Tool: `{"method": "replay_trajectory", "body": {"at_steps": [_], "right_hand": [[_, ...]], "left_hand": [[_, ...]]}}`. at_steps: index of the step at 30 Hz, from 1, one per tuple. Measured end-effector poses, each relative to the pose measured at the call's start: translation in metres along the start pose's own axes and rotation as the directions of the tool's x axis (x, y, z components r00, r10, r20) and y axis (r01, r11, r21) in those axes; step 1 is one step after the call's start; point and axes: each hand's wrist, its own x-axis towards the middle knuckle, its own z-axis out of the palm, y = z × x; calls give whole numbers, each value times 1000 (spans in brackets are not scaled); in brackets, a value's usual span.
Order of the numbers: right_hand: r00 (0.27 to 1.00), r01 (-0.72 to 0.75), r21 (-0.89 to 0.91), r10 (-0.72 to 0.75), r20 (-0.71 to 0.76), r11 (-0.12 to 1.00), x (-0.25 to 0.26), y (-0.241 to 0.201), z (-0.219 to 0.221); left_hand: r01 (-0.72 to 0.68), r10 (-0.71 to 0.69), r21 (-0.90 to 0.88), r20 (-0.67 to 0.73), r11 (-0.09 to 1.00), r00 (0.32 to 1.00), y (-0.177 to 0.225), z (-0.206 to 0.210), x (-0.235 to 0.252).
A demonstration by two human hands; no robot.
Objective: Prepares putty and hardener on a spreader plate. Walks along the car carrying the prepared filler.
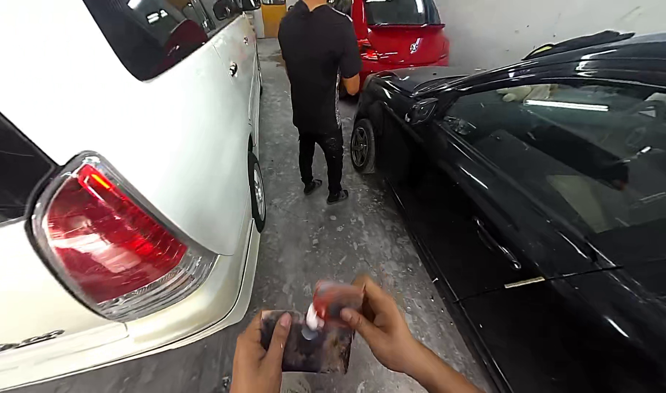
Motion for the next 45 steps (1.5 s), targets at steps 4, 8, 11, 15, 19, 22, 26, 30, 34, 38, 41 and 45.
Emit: {"method": "replay_trajectory", "body": {"at_steps": [4,8,11,15,19,22,26,30,34,38,41,45], "right_hand": [[992,82,-715,12,125,695,71,13,-42],[998,-29,-754,-18,-54,657,131,47,13],[997,18,-741,-69,-37,672,178,58,27],[977,-48,-726,-120,-178,686,249,78,22],[971,-22,-727,-159,-180,686,308,99,2],[972,-32,-714,-144,-185,699,347,121,-7],[957,46,-689,-229,-177,723,407,157,-46],[963,167,-717,-266,-27,677,465,194,-79],[883,347,-635,-469,-28,691,539,210,-154],[960,268,-87,-257,114,960,624,230,-202],[915,246,-413,-70,397,877,668,243,-229],[977,158,-718,-4,212,678,702,285,-252]], "left_hand": [[-72,69,-31,-100,997,993,-20,8,69],[-19,-32,-215,-232,977,972,-31,21,146],[-60,-4,-242,-254,968,967,-31,13,207],[-79,25,-229,-231,970,973,-20,11,274],[-131,75,-200,-263,971,962,-26,7,342],[-131,75,-197,-268,972,960,-28,19,384],[-187,123,-177,-323,966,939,-42,31,455],[-212,152,-120,-379,970,913,-44,59,523],[-215,207,10,-310,977,928,-49,45,594],[-345,364,133,-173,929,915,-42,37,658],[-409,458,327,-86,852,885,-41,38,699],[-332,389,224,-302,916,870,-54,46,746]]}}
